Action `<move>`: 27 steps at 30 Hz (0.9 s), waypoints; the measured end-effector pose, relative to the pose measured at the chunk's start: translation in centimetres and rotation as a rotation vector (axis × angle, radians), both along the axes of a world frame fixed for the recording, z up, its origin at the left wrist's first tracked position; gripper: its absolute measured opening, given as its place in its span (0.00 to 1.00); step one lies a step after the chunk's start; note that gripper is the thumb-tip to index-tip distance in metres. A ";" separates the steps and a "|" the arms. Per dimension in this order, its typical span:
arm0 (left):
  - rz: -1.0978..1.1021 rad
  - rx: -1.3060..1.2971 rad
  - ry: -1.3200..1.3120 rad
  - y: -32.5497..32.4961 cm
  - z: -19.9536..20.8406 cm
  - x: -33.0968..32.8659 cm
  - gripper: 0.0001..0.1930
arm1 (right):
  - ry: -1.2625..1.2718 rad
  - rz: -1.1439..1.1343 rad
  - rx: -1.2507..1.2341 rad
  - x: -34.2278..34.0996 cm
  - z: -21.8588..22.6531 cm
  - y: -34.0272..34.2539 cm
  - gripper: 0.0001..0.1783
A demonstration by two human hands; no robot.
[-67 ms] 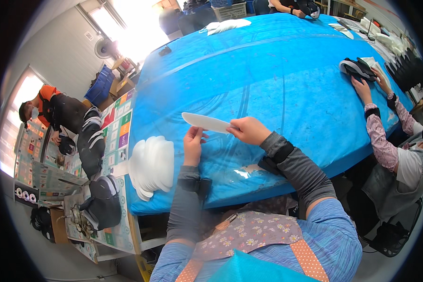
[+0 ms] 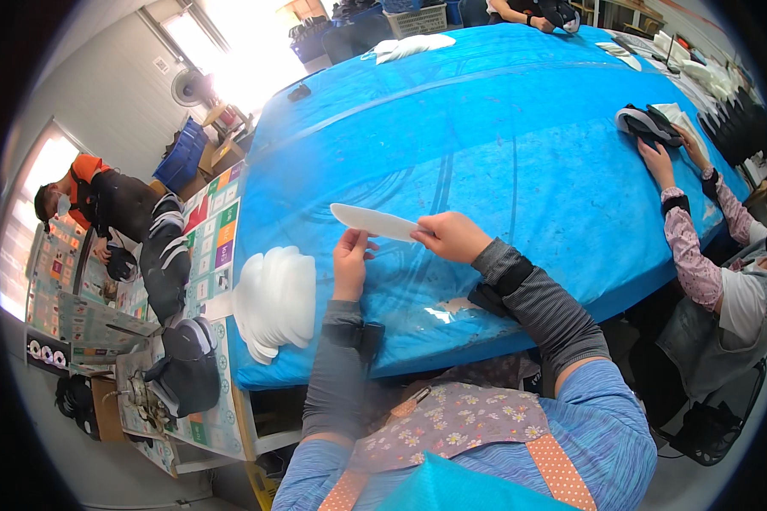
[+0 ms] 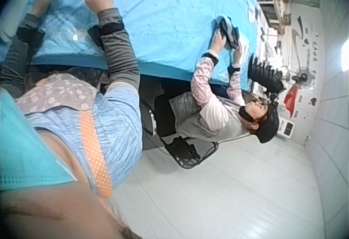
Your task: The person attaches white lining pieces to the interior of black shoe uppers by hand, pressing the materials together and placing the completed units into a yellow basket.
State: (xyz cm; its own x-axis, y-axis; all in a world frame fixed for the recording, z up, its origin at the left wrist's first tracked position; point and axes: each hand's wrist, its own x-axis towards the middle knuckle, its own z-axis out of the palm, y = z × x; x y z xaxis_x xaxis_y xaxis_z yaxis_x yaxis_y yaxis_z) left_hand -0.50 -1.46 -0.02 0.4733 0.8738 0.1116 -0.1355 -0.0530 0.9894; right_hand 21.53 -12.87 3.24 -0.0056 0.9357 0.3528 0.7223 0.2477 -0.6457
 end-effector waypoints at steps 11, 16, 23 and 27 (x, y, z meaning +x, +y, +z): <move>-0.008 -0.007 0.003 -0.2 0.2 0.1 0.08 | -0.022 0.008 0.006 0.1 -0.2 0.1 0.15; -0.019 -0.002 -0.001 0.0 -0.1 -0.1 0.09 | -0.026 0.009 0.005 0.1 -0.1 0.1 0.14; -0.012 0.007 -0.007 -0.1 0.2 0.1 0.08 | -0.023 0.011 -0.014 0.1 -0.3 0.2 0.15; -0.014 0.022 0.019 -0.2 0.2 0.2 0.08 | -0.027 0.012 -0.008 0.2 -0.3 0.2 0.15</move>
State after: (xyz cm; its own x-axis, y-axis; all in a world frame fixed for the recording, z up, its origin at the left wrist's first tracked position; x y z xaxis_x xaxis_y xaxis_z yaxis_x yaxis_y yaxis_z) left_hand -0.33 -1.62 0.14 0.4880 0.8643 0.1220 -0.1181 -0.0731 0.9903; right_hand 21.71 -12.70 2.96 -0.0267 0.9383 0.3447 0.7366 0.2516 -0.6278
